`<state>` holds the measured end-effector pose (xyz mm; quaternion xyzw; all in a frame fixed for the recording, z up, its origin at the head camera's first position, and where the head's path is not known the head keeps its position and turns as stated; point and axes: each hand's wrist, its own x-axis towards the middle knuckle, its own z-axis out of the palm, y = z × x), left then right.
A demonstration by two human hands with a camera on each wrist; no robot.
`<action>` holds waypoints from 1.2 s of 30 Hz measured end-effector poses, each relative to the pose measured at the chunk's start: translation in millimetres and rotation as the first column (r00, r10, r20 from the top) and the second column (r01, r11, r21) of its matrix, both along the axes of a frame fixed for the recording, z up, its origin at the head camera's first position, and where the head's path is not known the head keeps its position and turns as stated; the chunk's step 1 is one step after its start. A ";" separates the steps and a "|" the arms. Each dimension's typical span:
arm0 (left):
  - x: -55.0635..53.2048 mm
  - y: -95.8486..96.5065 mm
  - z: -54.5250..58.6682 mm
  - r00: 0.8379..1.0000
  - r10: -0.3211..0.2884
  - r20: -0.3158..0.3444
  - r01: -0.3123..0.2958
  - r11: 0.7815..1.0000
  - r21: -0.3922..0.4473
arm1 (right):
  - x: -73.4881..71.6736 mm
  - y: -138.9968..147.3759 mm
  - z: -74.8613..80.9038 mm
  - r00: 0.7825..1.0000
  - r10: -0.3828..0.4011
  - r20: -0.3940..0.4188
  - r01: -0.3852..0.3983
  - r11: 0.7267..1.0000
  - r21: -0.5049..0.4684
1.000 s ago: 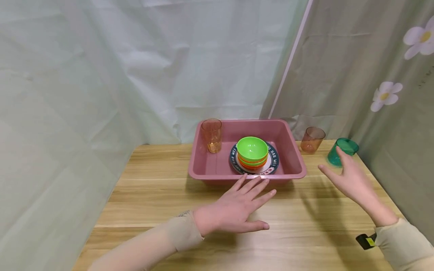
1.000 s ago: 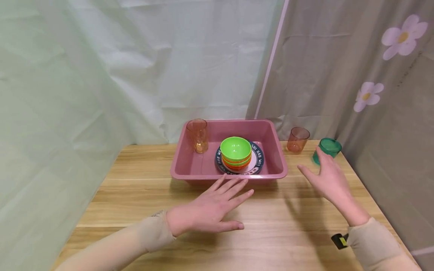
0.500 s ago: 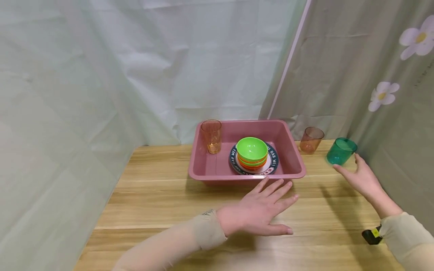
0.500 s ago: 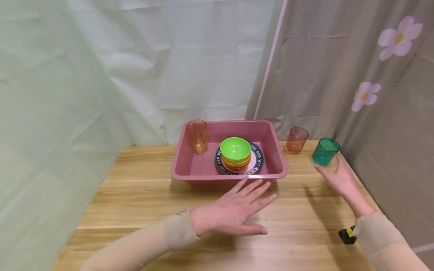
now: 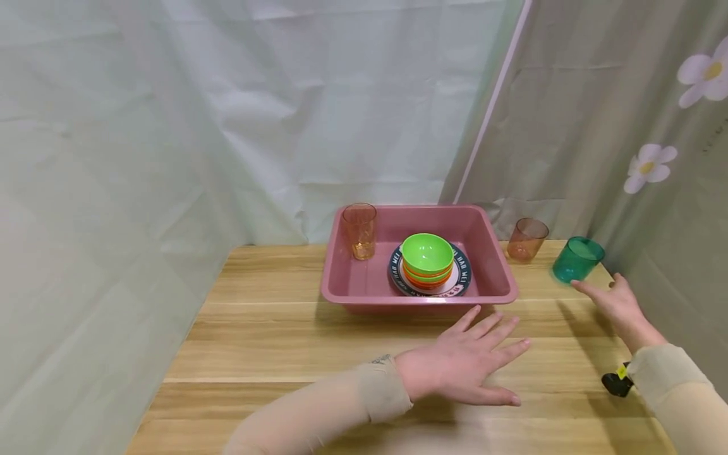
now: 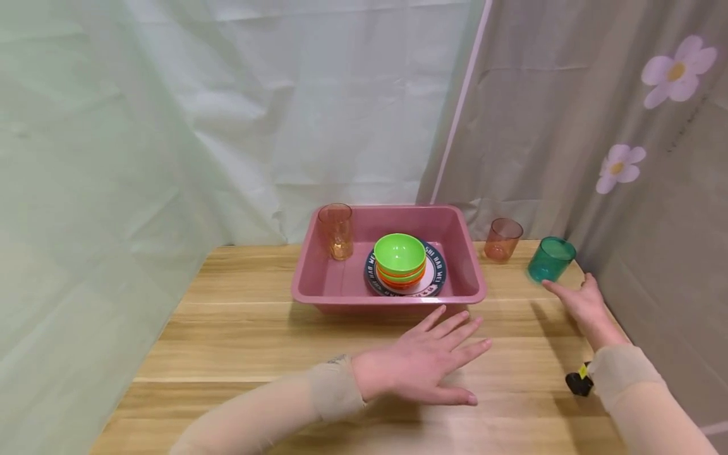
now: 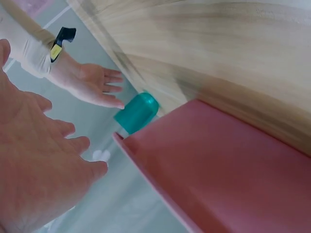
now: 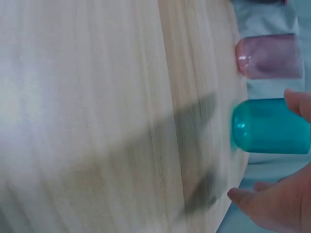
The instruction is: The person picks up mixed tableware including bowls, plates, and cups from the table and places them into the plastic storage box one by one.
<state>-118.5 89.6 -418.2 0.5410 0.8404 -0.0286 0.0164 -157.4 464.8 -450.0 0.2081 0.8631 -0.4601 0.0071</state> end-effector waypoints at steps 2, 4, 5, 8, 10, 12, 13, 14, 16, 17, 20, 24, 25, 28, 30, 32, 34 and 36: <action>0.5 4.3 -2.7 1.000 0.000 -0.013 0.000 1.000 -0.015 | -3.9 2.0 -2.5 1.000 0.003 0.000 -0.003 1.000 -0.002; 1.0 8.0 -5.8 1.000 -0.001 -0.024 0.001 1.000 -0.026 | -8.8 3.2 -3.5 1.000 0.003 0.007 -0.003 1.000 0.004; 1.2 9.8 -7.4 1.000 -0.002 -0.029 0.001 0.999 -0.032 | -11.3 3.6 -3.8 1.000 0.002 0.012 -0.002 1.000 0.007; 1.6 13.6 -11.6 0.999 -0.006 -0.042 0.004 0.999 -0.046 | -18.6 3.2 -3.6 1.000 -0.004 0.021 0.003 1.000 0.009; 1.8 15.3 -13.9 0.999 -0.008 -0.048 0.006 0.999 -0.054 | -23.0 3.2 -3.9 1.000 -0.002 0.012 0.002 1.000 0.005; 2.0 16.4 -15.8 0.999 -0.009 -0.052 0.006 0.998 -0.058 | -27.4 3.2 -4.4 1.000 -0.007 -0.003 0.007 1.000 -0.006; 2.1 16.7 -16.5 0.999 -0.009 -0.053 0.005 0.998 -0.060 | -29.6 3.2 -4.6 1.000 -0.011 -0.010 0.011 1.000 -0.009; 2.0 17.0 -17.1 0.999 -0.008 -0.053 0.005 0.998 -0.062 | -31.6 3.0 -4.6 1.000 -0.016 -0.014 0.015 1.000 -0.015; 1.6 17.3 -17.8 0.999 -0.008 -0.048 0.005 0.998 -0.067 | -35.8 2.6 -4.5 0.999 -0.036 -0.014 0.035 0.999 -0.032; 1.3 17.2 -18.0 0.999 -0.008 -0.043 0.005 0.998 -0.069 | -37.8 2.2 -4.6 0.999 -0.049 -0.011 0.049 0.998 -0.040; 0.4 16.7 -18.0 0.999 -0.010 -0.035 0.007 0.997 -0.078 | -43.1 0.1 -4.4 0.996 -0.095 0.000 0.094 0.994 -0.056; -0.5 15.9 -18.1 1.000 -0.013 -0.028 0.010 0.996 -0.086 | -50.3 -3.5 -6.6 0.990 -0.141 -0.010 0.140 0.990 -0.024; -0.6 15.7 -18.2 1.000 -0.014 -0.027 0.011 0.996 -0.087 | -51.8 -4.6 -7.6 0.989 -0.149 -0.019 0.149 0.989 -0.011; -1.1 15.5 -18.9 0.999 -0.016 -0.028 0.013 0.996 -0.089 | -55.9 -6.8 -10.9 0.985 -0.164 -0.051 0.165 0.986 0.009; -1.4 15.4 -19.4 0.999 -0.016 -0.028 0.013 0.996 -0.090 | -58.3 -7.6 -12.8 0.982 -0.177 -0.062 0.177 0.984 0.006; -1.6 15.3 -19.7 1.000 -0.017 -0.025 0.014 0.996 -0.090 | -60.0 -8.3 -13.6 0.979 -0.194 -0.063 0.194 0.981 -0.006; -1.8 15.1 -19.8 1.000 -0.016 -0.019 0.015 0.996 -0.092 | -61.0 -8.7 -14.4 0.976 -0.210 -0.057 0.209 0.978 -0.011; -1.9 14.8 -19.8 1.000 -0.015 -0.013 0.013 0.995 -0.094 | -61.2 -9.4 -14.6 0.974 -0.222 -0.053 0.222 0.975 -0.014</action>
